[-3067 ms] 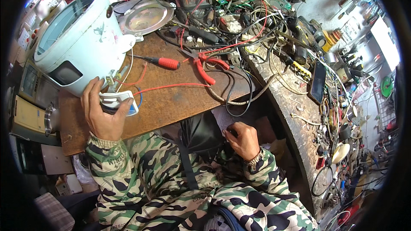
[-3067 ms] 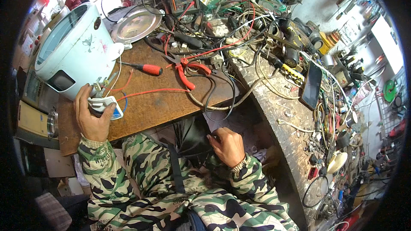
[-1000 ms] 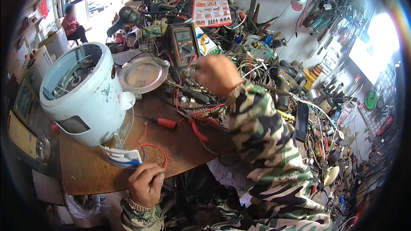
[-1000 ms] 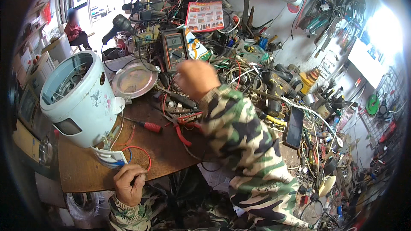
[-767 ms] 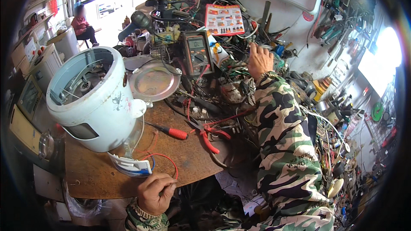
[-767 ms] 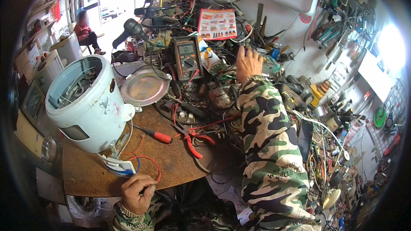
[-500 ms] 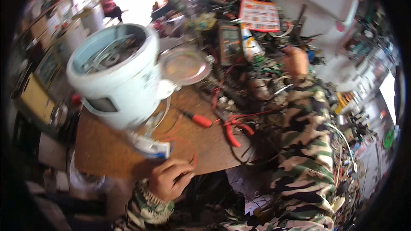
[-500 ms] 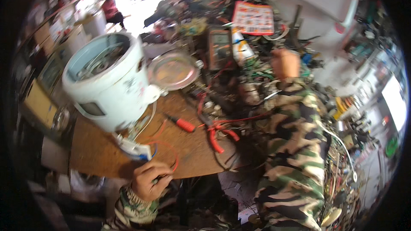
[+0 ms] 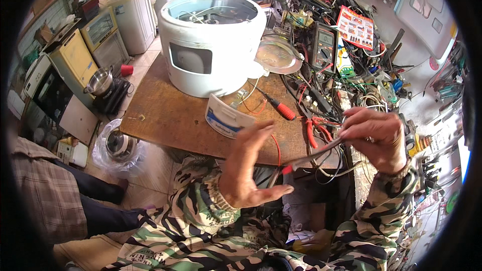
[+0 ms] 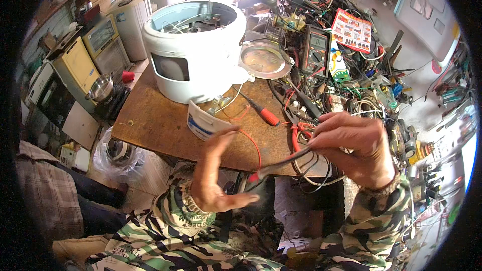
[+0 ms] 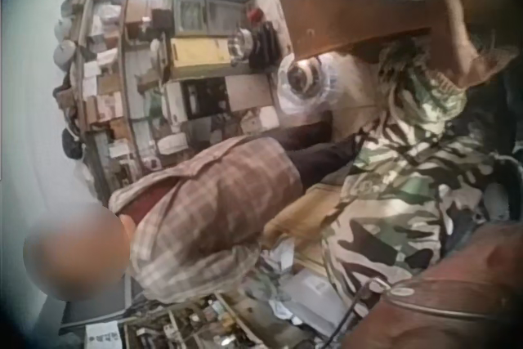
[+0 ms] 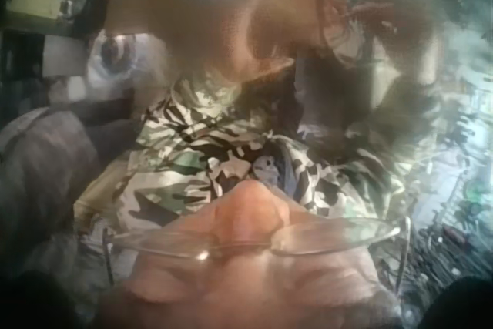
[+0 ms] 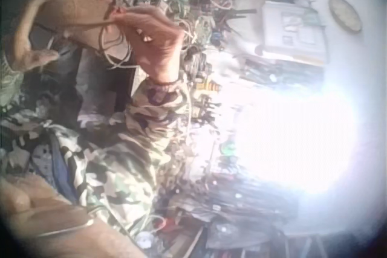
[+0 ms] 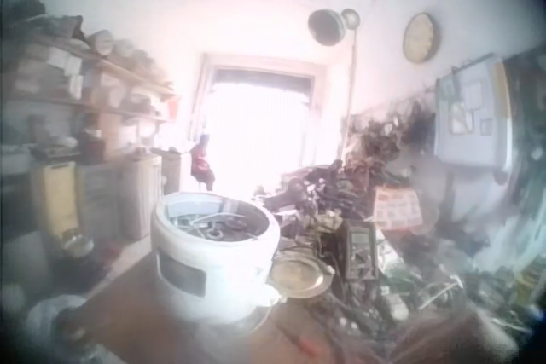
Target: The person uses pliers and a multimeter to test and adjust a small white electrical component with wires. They repeatedly strip wire ends, probe terminals, and check continuity while seated at a cluttered workbench.
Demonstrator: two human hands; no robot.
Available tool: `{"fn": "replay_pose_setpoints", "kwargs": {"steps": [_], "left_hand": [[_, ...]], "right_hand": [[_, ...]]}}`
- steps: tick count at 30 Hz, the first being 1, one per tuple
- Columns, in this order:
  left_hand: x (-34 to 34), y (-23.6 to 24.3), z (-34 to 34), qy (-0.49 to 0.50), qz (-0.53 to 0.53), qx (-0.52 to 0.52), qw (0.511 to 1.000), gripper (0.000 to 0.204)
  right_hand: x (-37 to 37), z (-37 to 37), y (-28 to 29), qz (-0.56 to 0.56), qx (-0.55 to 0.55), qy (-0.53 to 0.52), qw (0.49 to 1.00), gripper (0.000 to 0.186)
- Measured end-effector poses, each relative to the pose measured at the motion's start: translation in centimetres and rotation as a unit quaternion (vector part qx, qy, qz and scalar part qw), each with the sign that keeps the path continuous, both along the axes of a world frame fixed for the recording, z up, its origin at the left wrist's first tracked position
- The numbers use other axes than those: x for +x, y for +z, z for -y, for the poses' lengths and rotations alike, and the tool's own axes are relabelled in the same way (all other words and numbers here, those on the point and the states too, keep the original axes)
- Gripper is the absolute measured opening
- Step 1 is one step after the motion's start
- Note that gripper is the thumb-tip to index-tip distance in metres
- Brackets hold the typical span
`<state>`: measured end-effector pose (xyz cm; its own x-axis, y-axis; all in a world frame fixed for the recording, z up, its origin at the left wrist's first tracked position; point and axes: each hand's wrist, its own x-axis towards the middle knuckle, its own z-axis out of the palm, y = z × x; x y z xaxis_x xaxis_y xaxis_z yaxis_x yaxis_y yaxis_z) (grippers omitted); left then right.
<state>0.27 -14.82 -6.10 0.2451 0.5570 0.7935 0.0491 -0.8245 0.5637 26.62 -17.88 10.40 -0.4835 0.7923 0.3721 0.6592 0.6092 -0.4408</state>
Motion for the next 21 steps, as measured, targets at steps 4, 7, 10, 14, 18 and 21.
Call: {"fn": "replay_pose_setpoints", "kwargs": {"steps": [4, 7, 10, 14, 18, 21], "left_hand": [[0.8, 0.2, 2.1, -0.216, -0.025, -0.250, 0.944, 0.061], [0.6, -1.6, 2.9, -0.348, 0.029, -0.428, 0.834, 0.029], [-0.7, -2.0, 2.7, -0.419, 0.134, -0.503, 0.744, 0.026], [-1.2, -2.2, 2.4, -0.336, 0.139, -0.406, 0.838, 0.029], [-1.8, -0.9, 2.3, -0.346, 0.147, -0.531, 0.759, 0.029], [-1.6, -2.4, 2.1, -0.354, 0.214, -0.479, 0.774, 0.025]], "right_hand": [[-1.6, -0.1, -1.3, -0.044, -0.029, 0.054, 0.997, 0.018], [-1.6, -0.6, -1.4, -0.046, -0.032, 0.009, 0.998, 0.017], [-1.6, -0.9, -1.5, -0.036, -0.047, 0.002, 0.998, 0.017], [-2.0, -1.3, -1.6, -0.022, -0.090, 0.016, 0.996, 0.016], [-2.7, -1.4, -1.6, -0.021, -0.098, 0.047, 0.994, 0.015], [-4.2, -1.9, -2.2, -0.016, 0.034, 0.023, 0.999, 0.014]]}}
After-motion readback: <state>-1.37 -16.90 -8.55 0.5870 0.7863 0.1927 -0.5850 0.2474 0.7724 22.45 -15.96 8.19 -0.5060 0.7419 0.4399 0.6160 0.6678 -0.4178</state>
